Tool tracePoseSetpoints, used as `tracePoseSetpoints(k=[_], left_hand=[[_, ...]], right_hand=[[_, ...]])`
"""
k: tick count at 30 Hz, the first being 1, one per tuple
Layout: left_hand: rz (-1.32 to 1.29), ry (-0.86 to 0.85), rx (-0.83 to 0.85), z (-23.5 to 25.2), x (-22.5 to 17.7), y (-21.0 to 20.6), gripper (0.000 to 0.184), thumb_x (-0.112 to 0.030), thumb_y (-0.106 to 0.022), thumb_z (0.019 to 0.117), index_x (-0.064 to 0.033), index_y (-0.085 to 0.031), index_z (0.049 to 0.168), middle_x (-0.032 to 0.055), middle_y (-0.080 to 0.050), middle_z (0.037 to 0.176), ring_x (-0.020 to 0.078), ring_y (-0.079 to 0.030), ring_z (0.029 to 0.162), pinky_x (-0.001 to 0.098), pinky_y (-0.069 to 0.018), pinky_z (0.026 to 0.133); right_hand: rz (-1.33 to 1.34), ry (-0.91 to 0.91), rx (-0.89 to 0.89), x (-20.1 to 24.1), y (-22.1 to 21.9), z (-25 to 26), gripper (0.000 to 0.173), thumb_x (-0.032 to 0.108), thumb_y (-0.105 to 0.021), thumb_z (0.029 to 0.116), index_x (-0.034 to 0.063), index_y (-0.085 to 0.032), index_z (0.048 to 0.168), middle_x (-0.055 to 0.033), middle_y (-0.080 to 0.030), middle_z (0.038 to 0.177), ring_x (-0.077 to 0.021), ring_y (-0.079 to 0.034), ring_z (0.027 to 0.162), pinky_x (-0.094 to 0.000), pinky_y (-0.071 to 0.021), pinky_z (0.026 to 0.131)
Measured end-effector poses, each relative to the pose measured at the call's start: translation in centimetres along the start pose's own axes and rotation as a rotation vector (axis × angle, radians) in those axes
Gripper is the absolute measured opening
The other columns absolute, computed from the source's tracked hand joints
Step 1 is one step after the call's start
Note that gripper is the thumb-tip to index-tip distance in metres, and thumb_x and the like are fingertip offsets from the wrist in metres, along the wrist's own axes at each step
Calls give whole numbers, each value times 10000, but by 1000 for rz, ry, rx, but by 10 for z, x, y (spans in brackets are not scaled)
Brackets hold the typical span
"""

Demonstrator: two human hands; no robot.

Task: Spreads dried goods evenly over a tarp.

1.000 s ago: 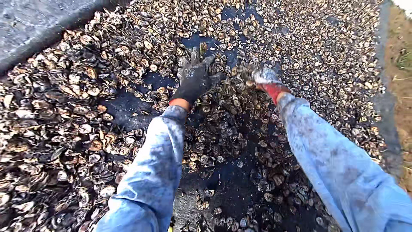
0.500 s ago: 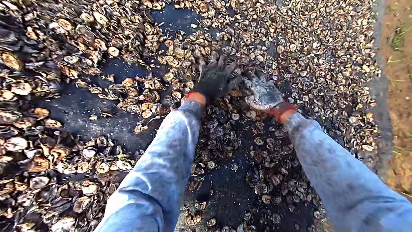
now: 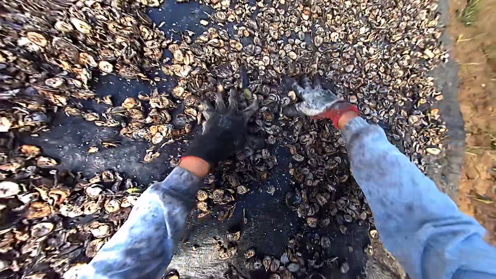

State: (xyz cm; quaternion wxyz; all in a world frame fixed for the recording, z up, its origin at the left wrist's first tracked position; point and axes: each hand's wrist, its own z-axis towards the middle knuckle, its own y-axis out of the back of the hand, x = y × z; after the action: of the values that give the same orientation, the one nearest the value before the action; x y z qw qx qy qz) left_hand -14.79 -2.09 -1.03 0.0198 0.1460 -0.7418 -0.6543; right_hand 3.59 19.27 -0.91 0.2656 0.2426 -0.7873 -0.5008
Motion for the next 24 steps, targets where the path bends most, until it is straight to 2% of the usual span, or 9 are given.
tracePoseSetpoints(k=[2,4,7,9,11,14,16,20,24], left_hand=[[-68,-84,-25,-19,2,-6,749,-340,-854,825,-266,-531,1496,265,-326,1616,563,-354,1413,744,-350,1049],[-194,-144,-52,-3,4,-2,516,-131,-782,869,-190,-651,1364,202,-541,1458,441,-532,1312,635,-456,1041],[-402,-162,-245,21,-14,25,431,-108,-693,932,-113,-647,1360,187,-665,1284,375,-629,1202,585,-486,1023],[-293,-131,-373,36,-29,32,517,-299,-684,935,-179,-610,1432,205,-616,1376,416,-568,1288,616,-439,1053],[-177,-114,-281,46,-36,15,658,-570,-604,937,-268,-511,1514,220,-411,1582,511,-342,1452,753,-284,1091],[-59,-256,-83,33,-25,-30,823,-757,-543,875,-402,-353,1594,110,-159,1723,495,-53,1561,792,-23,1154],[22,-196,-41,8,-2,-29,819,-793,-514,863,-439,-347,1583,110,-180,1718,519,-70,1550,836,-48,1118],[-14,-243,89,-66,29,-13,694,-722,-533,916,-411,-467,1532,96,-214,1711,527,-52,1547,803,-44,1144],[37,-108,-145,-182,51,2,794,-752,-560,872,-374,-441,1560,123,-210,1710,521,-65,1551,816,-32,1151]], right_hand=[[-24,79,-40,-9,-27,-76,1035,594,-761,817,383,-178,1646,-198,-116,1714,-544,-157,1526,-816,-278,1064],[88,103,-210,-28,-64,-145,912,259,-815,846,278,-332,1619,-205,-256,1678,-530,-320,1473,-813,-309,1056],[283,-7,-236,-34,-54,-168,658,86,-668,954,184,-445,1565,-204,-497,1535,-467,-489,1378,-706,-379,1089],[435,-185,-273,-28,-23,-135,534,202,-571,1025,239,-471,1548,-196,-612,1409,-426,-603,1248,-685,-451,997],[491,-332,-360,-26,-5,-102,489,356,-559,1039,260,-508,1516,-165,-624,1402,-376,-609,1254,-668,-448,1014],[220,-255,-305,-20,-30,-105,838,626,-696,860,264,-420,1564,-195,-488,1537,-450,-490,1378,-745,-422,1017],[159,-150,-221,-3,-75,-158,1006,529,-810,817,302,-263,1630,-299,-251,1640,-589,-312,1442,-836,-336,1001],[268,-129,-81,0,-103,-251,709,98,-676,943,204,-401,1588,-291,-443,1541,-522,-454,1385,-746,-373,1062],[539,-347,-231,-20,-84,-251,485,235,-607,1030,221,-522,1508,-232,-593,1419,-479,-567,1277,-730,-413,1022]])
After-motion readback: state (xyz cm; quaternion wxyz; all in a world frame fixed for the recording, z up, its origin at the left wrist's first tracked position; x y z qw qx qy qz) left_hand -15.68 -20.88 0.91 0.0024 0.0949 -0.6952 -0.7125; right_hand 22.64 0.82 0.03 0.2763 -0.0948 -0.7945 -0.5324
